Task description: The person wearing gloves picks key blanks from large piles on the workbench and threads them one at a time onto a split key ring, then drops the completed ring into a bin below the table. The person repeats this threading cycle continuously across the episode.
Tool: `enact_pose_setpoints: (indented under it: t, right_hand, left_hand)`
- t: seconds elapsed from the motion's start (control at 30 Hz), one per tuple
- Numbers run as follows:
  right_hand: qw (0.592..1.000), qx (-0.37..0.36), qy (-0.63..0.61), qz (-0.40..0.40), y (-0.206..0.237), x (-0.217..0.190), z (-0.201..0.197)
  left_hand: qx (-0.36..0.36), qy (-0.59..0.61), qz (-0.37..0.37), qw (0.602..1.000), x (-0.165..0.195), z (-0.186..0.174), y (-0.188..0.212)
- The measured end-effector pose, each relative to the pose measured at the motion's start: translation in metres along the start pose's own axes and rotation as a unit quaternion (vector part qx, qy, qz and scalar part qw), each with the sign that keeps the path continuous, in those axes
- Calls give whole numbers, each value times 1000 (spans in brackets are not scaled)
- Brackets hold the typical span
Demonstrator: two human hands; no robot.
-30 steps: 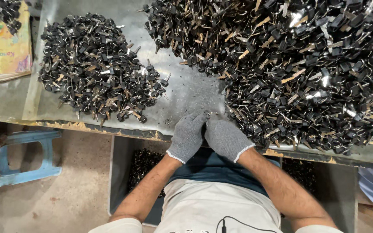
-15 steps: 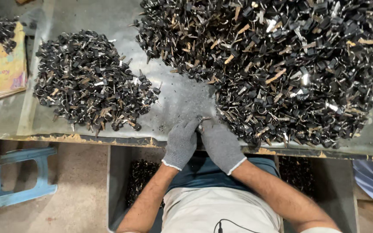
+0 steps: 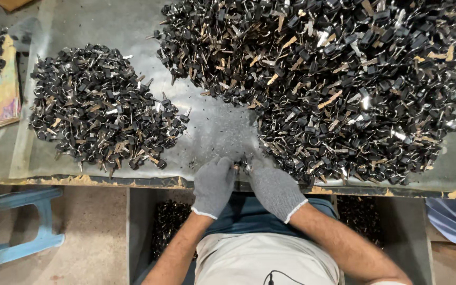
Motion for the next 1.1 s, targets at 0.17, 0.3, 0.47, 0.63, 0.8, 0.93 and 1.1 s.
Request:
enact_pose_setpoints:
  t: [0.17,0.3,0.47,0.63,0.8,0.93,1.1]
  right_hand:
    - [997,-10,79,-8,0,-2,9]
    - [998,-40,38,35,-12,6,20]
    - [981,-92,-129,-107,-23,3,15]
    - [997,10,20,68,-14,14,13]
    - [999,-20,-23,36,-20,4,13]
    - [999,-7,26,43,-21,3,-4]
    - [995,-57,84,-2,-17,-4,3]
  left_hand:
    - [31,29,47,998,4,-1,1]
    - [10,-20,54,998,9,12,10]
    - [15,3,52,999,6,11,12]
    - [27,-10,67,997,8,6,6]
    - [-7,-9,36,999,1,8,5]
    - [-6,5,19,1000,1,6,6]
    - [-5,11,21,1000,2,1,3]
Point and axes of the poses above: each hand's wrist, its own y-axis away from the middle knuckle, its own z-axis out of the palm, x = y × z, the point moved 7 cm from there along -y, towards the middle knuckle, and after that the axes turned 4 degrees about -y, right-handed, at the moved point
